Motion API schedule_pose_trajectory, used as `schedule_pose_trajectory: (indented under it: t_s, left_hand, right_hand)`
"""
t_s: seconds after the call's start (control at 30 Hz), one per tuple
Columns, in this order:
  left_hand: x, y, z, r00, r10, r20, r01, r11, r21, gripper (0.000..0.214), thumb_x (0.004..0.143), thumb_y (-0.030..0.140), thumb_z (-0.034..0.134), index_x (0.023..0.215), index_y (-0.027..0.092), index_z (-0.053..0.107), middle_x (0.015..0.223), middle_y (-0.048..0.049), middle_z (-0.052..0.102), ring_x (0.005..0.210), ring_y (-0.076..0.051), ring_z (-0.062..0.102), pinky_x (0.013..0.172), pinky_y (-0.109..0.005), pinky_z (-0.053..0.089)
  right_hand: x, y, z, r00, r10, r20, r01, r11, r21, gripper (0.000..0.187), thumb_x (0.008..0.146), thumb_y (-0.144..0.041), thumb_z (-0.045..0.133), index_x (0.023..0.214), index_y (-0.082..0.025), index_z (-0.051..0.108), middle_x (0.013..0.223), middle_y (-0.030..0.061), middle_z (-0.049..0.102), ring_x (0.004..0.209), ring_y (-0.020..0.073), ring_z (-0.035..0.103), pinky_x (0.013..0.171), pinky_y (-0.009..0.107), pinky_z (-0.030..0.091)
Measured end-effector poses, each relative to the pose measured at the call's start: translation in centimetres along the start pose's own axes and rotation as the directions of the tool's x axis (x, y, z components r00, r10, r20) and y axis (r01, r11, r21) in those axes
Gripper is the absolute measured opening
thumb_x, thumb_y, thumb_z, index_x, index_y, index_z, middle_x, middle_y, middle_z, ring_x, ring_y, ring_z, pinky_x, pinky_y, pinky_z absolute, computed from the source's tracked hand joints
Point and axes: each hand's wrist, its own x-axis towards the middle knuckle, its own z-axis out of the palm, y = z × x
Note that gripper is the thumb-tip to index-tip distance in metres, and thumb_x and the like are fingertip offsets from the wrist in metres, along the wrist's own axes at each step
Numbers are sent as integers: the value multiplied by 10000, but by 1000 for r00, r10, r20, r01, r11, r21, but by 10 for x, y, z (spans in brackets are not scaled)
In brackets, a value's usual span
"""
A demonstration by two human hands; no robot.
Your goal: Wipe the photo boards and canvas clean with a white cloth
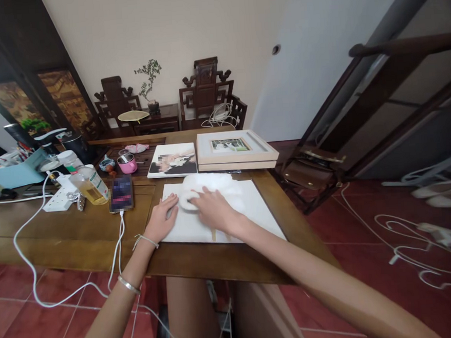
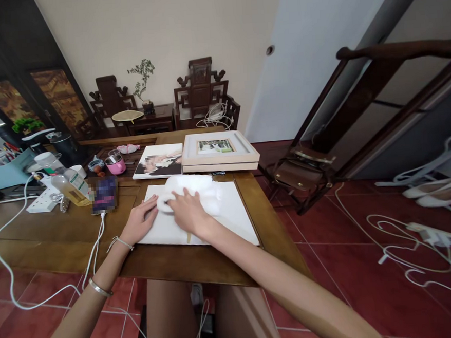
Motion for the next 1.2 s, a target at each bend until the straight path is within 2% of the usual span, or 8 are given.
schedule_pose_trajectory:
  t_s: [0.17,0.3,0.43,0.7,0.83,0.9,0.97,1.2]
  left_hand:
    - [0,2,-4,999,30,-11,-29,999,36,307,838,210,440,1065,182,644,1094,-74,661,1061,-212,587,1013,-379,372]
    - [0,1,-5,999,29,-16,-29,999,27,316,838,229,442,1079,161,635,1131,-87,641,1086,-223,570,991,-369,400]
    - [-1,-3,-2,1000,27,-10,-26,1000,7,339,845,242,428,1127,182,607,1225,-76,588,1200,-218,488,1078,-428,282]
    - [-2,-4,0,1000,17,-17,-17,999,-27,345,841,249,437,1127,153,603,1259,-116,555,1233,-215,453,1083,-453,267]
    - [-1,-2,-1,1000,22,-10,-22,1000,2,348,843,247,431,1131,147,600,1264,-121,549,1233,-216,454,1081,-453,271]
    - [0,-2,-1,1000,27,-11,-27,1000,8,349,843,248,432,1131,141,599,1263,-124,550,1234,-216,453,1082,-451,271]
    - [0,-2,-1,1000,27,-14,-27,1000,11,347,844,250,435,1130,143,599,1260,-124,553,1232,-217,455,1081,-451,275]
    - [-1,-1,-3,1000,16,-9,-16,1000,17,347,845,257,435,1134,154,599,1259,-115,555,1230,-219,457,1076,-449,288]
  right_hand:
    - [56,-13,-6,994,-111,-16,111,993,31,316,826,-111,370,1063,-181,566,1089,136,595,1028,288,505,786,415,412]
    - [71,-8,-9,979,-205,0,204,978,48,256,807,-114,418,950,-185,617,1029,98,624,983,243,539,760,313,401]
    - [51,26,-10,984,-176,21,175,984,31,354,730,-23,450,1001,-177,621,1014,94,637,936,220,570,704,258,392]
    - [-44,115,-2,999,33,22,-30,995,-96,507,640,88,367,1001,-158,624,993,115,649,954,218,586,713,262,407]
    - [-78,126,-6,977,100,-190,-145,960,-239,468,689,80,345,970,-150,640,1335,125,463,1152,255,486,803,343,432]
    - [-83,123,-6,946,104,-308,-198,935,-294,406,711,55,371,903,-144,668,1407,99,373,1240,294,384,873,418,408]
    - [-78,117,-1,937,92,-336,-201,931,-305,359,715,22,417,892,-140,684,1387,108,402,1263,318,342,920,477,369]
    - [-37,100,28,986,-20,-167,-12,982,-187,442,674,-40,460,1056,-160,648,1401,85,384,1306,328,260,993,560,272]
